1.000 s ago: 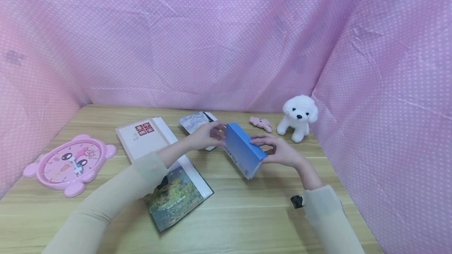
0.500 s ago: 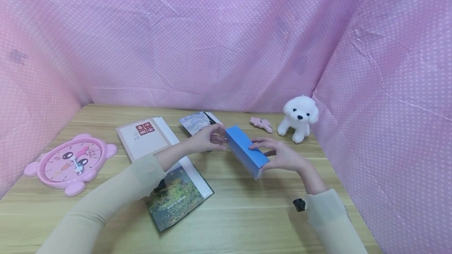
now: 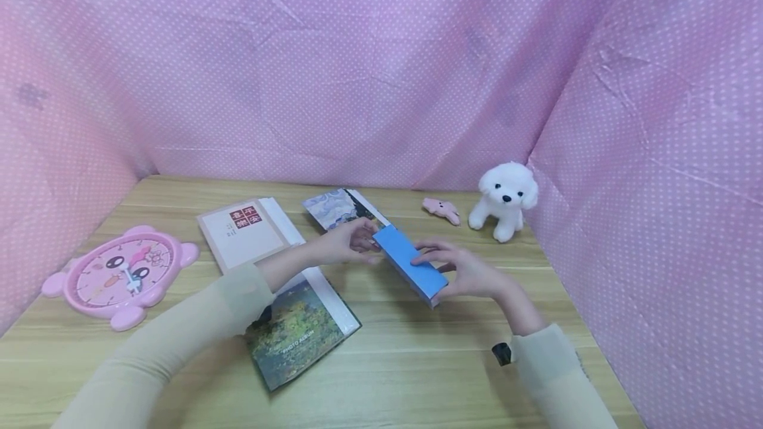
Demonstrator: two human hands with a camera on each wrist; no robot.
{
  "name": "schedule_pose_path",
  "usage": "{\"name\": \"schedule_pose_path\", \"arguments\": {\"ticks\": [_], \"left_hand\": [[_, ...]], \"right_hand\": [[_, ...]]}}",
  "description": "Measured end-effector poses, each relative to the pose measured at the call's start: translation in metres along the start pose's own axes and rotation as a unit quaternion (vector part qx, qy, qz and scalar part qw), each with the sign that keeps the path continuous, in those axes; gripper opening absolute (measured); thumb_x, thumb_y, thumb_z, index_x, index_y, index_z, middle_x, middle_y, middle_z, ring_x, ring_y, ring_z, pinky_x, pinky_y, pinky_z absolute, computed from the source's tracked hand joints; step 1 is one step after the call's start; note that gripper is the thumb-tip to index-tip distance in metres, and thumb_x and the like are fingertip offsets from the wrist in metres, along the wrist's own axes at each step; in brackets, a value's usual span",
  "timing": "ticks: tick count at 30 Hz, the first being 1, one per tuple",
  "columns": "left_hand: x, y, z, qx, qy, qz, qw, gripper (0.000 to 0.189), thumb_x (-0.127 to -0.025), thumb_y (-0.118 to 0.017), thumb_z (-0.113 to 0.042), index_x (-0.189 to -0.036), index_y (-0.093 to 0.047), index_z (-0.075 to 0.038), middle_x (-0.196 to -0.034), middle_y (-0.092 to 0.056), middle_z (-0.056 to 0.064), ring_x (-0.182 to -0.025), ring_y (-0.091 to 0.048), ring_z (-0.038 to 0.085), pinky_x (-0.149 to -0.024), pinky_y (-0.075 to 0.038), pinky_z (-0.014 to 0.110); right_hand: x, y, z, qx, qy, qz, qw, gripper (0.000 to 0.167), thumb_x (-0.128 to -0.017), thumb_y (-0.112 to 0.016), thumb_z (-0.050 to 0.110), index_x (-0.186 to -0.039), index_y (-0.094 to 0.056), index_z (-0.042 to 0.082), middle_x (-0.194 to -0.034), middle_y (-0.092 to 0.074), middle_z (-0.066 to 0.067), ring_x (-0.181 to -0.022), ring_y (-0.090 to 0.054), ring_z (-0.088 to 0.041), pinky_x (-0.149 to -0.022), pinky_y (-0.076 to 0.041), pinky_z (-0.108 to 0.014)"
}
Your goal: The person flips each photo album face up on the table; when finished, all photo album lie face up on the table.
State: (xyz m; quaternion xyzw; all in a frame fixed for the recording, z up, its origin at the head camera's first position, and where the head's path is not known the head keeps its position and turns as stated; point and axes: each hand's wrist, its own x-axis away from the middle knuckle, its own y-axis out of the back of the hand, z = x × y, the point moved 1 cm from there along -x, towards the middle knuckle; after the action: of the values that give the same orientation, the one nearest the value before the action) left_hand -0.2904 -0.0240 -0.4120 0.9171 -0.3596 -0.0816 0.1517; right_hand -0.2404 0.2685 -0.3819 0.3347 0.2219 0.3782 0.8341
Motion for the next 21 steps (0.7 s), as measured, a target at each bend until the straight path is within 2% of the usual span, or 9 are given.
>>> {"name": "schedule_pose_path", "arguments": {"ticks": [3,7,15,21], "left_hand": [[0.001,0.001,0.0,0.004,-0.008,0.005,0.9999,0.05,-0.081,-0.072,-0.003,-0.123,-0.045,-0.007,-0.123,-0.057,0.013,-0.113,-0.059,0.029,-0.091,-0.051,0.028],[0.003,0.003,0.001,-0.003,-0.008,0.009,0.9999,0.05,-0.082,-0.072,-0.006,-0.124,-0.045,-0.008,-0.122,-0.06,0.012,-0.113,-0.059,0.03,-0.091,-0.051,0.029],[0.006,0.006,0.003,-0.015,-0.006,0.017,0.9997,0.05,-0.083,-0.071,-0.008,-0.128,-0.047,-0.009,-0.123,-0.06,0.01,-0.108,-0.062,0.022,-0.091,-0.051,0.029],[0.01,0.01,0.003,-0.042,0.001,0.016,0.999,0.051,-0.084,-0.072,-0.015,-0.13,-0.05,-0.01,-0.124,-0.058,0.007,-0.108,-0.061,0.018,-0.093,-0.05,0.027]], "right_hand": [[-0.001,-0.002,-0.001,0.003,0.002,0.007,1.0,0.065,-0.068,-0.085,0.017,-0.126,-0.058,0.013,-0.145,-0.037,-0.015,-0.128,-0.04,-0.039,-0.091,-0.051,-0.043],[-0.002,-0.005,-0.002,0.005,0.005,0.015,0.9999,0.067,-0.067,-0.086,0.017,-0.128,-0.057,0.016,-0.146,-0.036,-0.012,-0.128,-0.04,-0.037,-0.09,-0.052,-0.042],[-0.004,-0.011,-0.002,0.0,-0.003,0.038,0.9993,0.07,-0.068,-0.085,0.014,-0.13,-0.055,0.02,-0.148,-0.033,-0.015,-0.13,-0.037,-0.036,-0.092,-0.05,-0.047],[-0.007,-0.017,-0.001,0.008,0.008,0.045,0.9989,0.074,-0.066,-0.086,0.015,-0.132,-0.053,0.018,-0.148,-0.031,-0.018,-0.127,-0.039,-0.034,-0.091,-0.051,-0.043]]}}
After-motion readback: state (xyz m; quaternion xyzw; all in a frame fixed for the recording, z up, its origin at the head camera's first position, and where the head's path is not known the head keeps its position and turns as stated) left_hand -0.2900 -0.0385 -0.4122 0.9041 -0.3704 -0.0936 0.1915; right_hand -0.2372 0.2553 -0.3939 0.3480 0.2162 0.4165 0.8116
